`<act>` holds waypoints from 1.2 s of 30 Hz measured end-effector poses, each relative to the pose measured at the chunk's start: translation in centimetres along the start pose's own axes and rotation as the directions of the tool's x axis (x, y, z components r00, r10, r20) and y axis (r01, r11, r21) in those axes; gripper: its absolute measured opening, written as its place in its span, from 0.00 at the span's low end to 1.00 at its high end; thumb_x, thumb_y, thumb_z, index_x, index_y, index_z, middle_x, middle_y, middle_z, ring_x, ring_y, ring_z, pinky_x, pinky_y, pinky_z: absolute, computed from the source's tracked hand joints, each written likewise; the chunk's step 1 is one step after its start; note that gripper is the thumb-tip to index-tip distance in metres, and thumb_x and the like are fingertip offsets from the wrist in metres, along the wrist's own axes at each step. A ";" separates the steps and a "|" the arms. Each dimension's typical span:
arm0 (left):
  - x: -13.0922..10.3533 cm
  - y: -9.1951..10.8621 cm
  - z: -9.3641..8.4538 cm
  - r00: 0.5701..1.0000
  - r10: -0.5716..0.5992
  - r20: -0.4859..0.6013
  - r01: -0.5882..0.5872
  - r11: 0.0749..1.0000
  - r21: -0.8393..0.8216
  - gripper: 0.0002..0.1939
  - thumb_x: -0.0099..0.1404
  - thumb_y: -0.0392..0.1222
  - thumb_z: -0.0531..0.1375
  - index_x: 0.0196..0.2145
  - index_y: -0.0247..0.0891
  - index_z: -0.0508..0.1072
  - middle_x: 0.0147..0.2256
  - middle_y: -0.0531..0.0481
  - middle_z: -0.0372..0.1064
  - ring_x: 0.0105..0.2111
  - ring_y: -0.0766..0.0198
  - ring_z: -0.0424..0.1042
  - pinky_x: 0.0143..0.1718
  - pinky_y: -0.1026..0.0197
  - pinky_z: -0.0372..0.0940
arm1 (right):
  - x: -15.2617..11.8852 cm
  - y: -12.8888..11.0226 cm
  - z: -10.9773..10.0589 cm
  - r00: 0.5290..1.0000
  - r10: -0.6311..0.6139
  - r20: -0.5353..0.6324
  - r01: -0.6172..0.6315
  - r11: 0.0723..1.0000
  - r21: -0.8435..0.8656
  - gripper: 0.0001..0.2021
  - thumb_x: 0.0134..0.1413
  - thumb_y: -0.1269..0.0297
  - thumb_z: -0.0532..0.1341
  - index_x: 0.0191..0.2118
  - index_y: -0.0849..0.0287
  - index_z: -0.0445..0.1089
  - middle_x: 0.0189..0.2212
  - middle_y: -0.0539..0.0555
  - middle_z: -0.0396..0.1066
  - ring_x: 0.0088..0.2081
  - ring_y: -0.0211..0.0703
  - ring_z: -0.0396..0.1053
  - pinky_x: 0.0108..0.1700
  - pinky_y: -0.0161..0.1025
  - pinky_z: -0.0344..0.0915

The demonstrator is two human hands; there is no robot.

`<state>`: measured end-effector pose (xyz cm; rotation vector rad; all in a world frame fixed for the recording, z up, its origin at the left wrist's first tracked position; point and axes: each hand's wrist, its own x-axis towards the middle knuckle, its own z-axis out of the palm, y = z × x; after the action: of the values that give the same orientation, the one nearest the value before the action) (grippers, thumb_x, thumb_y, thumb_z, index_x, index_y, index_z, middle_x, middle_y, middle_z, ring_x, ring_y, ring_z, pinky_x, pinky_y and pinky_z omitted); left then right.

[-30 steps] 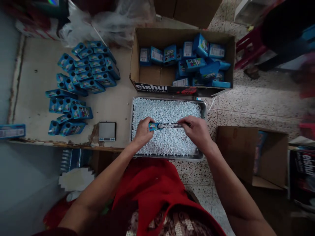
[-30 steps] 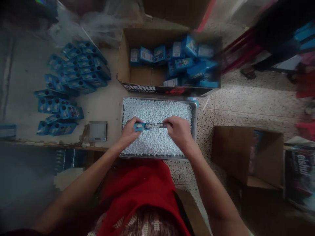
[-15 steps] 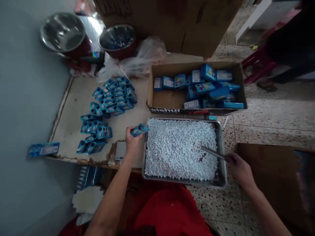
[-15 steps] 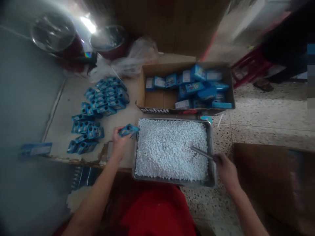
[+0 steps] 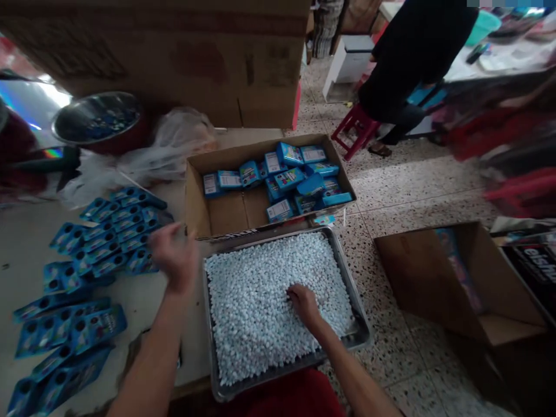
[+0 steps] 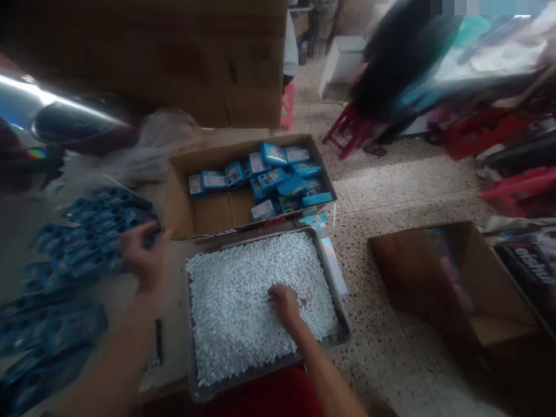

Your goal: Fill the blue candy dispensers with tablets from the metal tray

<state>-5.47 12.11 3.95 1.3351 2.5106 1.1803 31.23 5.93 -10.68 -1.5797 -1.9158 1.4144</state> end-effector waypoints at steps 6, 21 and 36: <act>9.1 17.8 20.7 0.652 0.434 0.621 -0.447 0.882 -0.147 0.44 0.44 0.36 0.76 0.58 0.28 0.67 0.58 0.30 0.62 0.62 0.36 0.57 0.64 0.41 0.53 | -0.7 0.6 -3.1 0.997 0.036 0.063 -0.044 0.991 0.129 0.09 0.54 0.67 0.58 0.31 0.55 0.76 0.27 0.52 0.75 0.33 0.48 0.72 0.38 0.39 0.64; -4.9 9.8 -2.8 0.880 -0.100 0.464 0.341 0.813 -0.472 0.21 0.52 0.44 0.72 0.45 0.40 0.78 0.46 0.47 0.78 0.49 0.53 0.75 0.54 0.54 0.69 | -4.1 -13.4 -16.5 0.988 0.044 0.147 -0.098 0.917 0.386 0.09 0.55 0.57 0.64 0.33 0.57 0.77 0.29 0.51 0.74 0.33 0.44 0.69 0.38 0.39 0.64; -18.5 4.3 -0.5 0.185 -0.619 0.763 0.825 -0.324 -0.462 0.16 0.59 0.37 0.68 0.44 0.42 0.73 0.41 0.49 0.77 0.38 0.61 0.78 0.35 0.60 0.75 | -0.1 -14.2 -11.5 0.995 -0.011 0.096 0.005 0.998 0.055 0.08 0.54 0.61 0.61 0.32 0.57 0.76 0.27 0.51 0.75 0.31 0.43 0.71 0.37 0.40 0.65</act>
<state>8.77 -0.24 1.93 -0.5730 1.2700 1.3534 31.27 12.69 6.33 -1.5032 -1.9165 1.5525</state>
